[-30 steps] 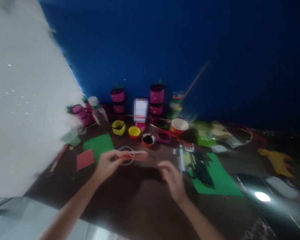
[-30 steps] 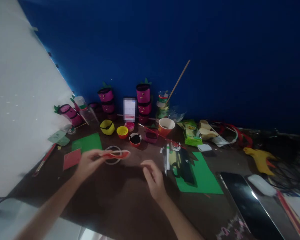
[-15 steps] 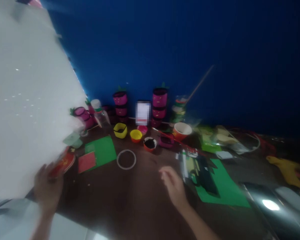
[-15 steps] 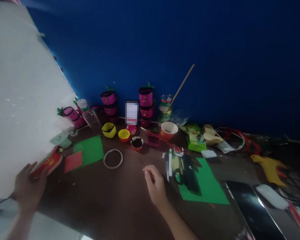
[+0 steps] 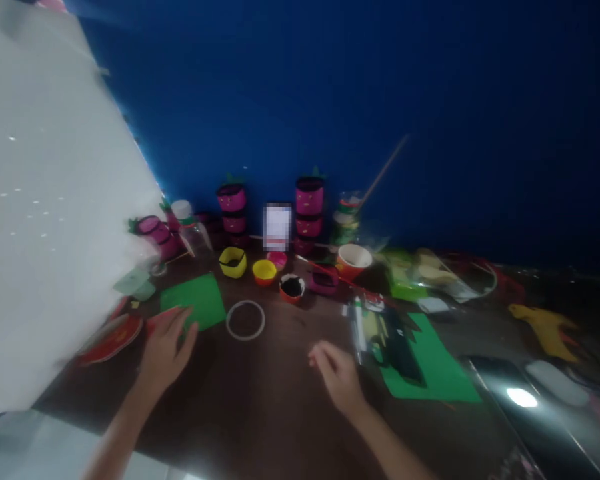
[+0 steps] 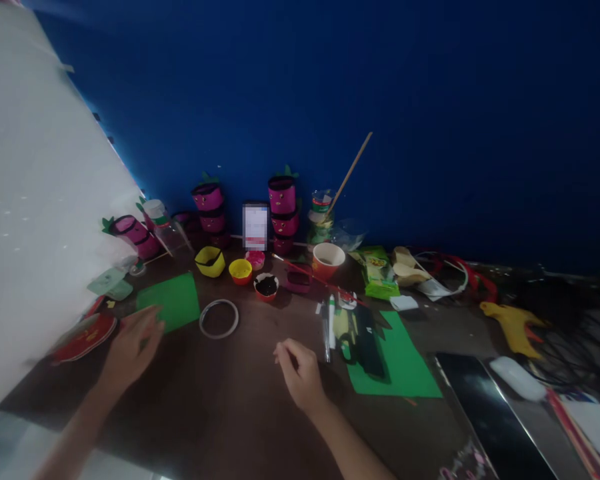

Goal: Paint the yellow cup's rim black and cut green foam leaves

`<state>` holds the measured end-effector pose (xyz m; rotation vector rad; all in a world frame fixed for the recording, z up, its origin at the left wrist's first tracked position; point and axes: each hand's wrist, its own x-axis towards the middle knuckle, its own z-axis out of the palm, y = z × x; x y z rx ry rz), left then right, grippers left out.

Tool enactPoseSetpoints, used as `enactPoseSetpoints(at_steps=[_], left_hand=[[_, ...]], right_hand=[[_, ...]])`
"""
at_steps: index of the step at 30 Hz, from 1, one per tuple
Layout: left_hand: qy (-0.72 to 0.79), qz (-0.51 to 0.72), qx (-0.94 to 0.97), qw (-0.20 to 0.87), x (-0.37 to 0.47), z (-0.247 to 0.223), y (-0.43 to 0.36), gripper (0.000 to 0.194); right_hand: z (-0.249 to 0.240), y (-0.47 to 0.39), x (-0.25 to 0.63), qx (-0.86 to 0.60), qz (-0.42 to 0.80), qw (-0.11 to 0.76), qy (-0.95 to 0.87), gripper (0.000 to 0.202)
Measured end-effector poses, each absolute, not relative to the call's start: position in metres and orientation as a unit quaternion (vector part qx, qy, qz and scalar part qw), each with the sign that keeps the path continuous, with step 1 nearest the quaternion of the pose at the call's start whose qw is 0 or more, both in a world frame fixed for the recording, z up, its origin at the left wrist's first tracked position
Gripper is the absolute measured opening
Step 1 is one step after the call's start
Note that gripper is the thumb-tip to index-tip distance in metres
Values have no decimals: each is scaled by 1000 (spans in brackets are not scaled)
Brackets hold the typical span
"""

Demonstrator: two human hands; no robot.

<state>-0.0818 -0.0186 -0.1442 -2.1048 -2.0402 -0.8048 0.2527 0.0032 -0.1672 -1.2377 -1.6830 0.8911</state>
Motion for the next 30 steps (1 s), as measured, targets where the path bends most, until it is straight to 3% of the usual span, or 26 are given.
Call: enactPoseSetpoints(at_steps=[5, 9, 18, 22, 27, 30], left_hand=[[-613, -180, -768, -44, -33, -150, 8, 62], [-556, -156, -814, -59, -9, -157, 17, 84], [-566, -188, -802, -24, 4, -166, 31, 59], [-497, -219, -834, -96, -3, -169, 30, 51], [-372, -219, -875, -218, -6, -160, 23, 74], [-440, -210, -848, -207, -11, -150, 24, 55]], right_hand=[[-166, 3, 255, -473, 352, 399, -702, 33], [-165, 5, 255, -458, 333, 382, -730, 31], [-166, 6, 254, -470, 333, 374, -727, 29], [-166, 7, 254, -470, 333, 376, -726, 29], [-165, 7, 253, -472, 322, 372, -732, 29], [-172, 6, 252, -484, 334, 394, -707, 21]])
